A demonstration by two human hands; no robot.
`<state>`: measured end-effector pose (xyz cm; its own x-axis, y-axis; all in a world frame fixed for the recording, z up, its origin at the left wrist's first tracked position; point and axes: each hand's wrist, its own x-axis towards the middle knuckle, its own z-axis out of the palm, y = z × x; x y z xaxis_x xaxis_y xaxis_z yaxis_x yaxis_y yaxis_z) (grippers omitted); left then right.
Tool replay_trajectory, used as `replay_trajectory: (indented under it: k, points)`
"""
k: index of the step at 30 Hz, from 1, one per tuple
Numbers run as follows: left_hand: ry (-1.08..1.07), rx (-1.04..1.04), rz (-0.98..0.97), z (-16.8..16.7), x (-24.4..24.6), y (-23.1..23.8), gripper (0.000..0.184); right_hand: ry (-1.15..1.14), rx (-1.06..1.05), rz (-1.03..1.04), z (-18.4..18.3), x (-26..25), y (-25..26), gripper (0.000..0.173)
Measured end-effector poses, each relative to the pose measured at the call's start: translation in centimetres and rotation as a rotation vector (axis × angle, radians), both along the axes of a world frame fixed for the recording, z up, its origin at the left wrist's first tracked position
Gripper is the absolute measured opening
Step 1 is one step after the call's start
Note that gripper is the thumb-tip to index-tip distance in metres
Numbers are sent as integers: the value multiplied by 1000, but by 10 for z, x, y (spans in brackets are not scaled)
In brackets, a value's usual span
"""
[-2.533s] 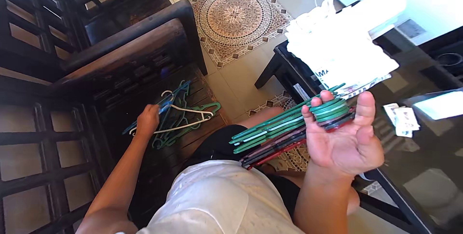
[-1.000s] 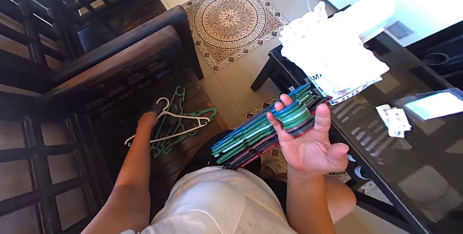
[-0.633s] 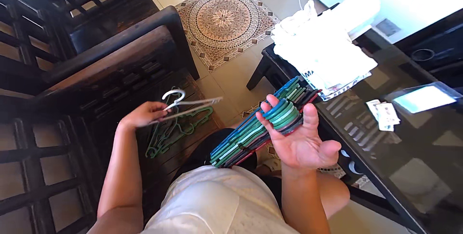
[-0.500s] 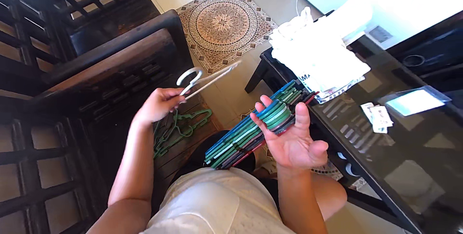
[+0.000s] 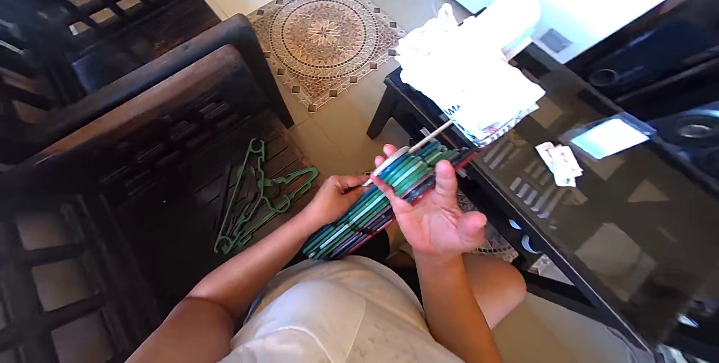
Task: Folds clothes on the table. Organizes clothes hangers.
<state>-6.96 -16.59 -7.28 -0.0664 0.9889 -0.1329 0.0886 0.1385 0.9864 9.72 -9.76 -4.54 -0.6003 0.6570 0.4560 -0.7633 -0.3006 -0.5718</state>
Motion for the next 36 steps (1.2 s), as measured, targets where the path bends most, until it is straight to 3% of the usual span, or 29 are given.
replay_trajectory:
  k: [3,5,8,10,12,15,18,20,24,29,32,36]
  points:
    - [-176,-64,-41,-9,-17,-3,36,-61,31,-52,3,3,-1,57]
    - [-210,-146,45,-19,-44,-1,46,-71,2,-55,4,5,-1,56]
    - [203,-281,234,-67,-120,2,40,-37,-47,-1,4,7,-1,56]
    - [508,-492,354,-99,-164,-9,37,-14,-54,36,3,6,-1,57]
    - [625,-716,395,-122,-188,-28,35,-20,-48,50,3,6,0,58]
    - [731,-979,194,-136,-183,-59,41,-22,-88,37,2,6,0,56]
    - [819,-1214,34,-128,-142,-81,65,-29,-132,-3,-2,6,0,56]
    - [808,-1226,52,-135,-130,-93,58,-33,-140,-10,-3,6,2,55]
    - [735,-1137,110,-117,-135,-98,40,-10,-159,3,-3,7,3,52]
    - [926,-868,463,-37,-151,-79,30,-9,-115,-4,0,8,4,51]
    - [1149,-431,589,3,-164,-64,27,-19,-83,-20,-1,7,5,51]
    - [1210,314,382,39,-168,-31,15,-45,-59,-47,-1,5,4,53]
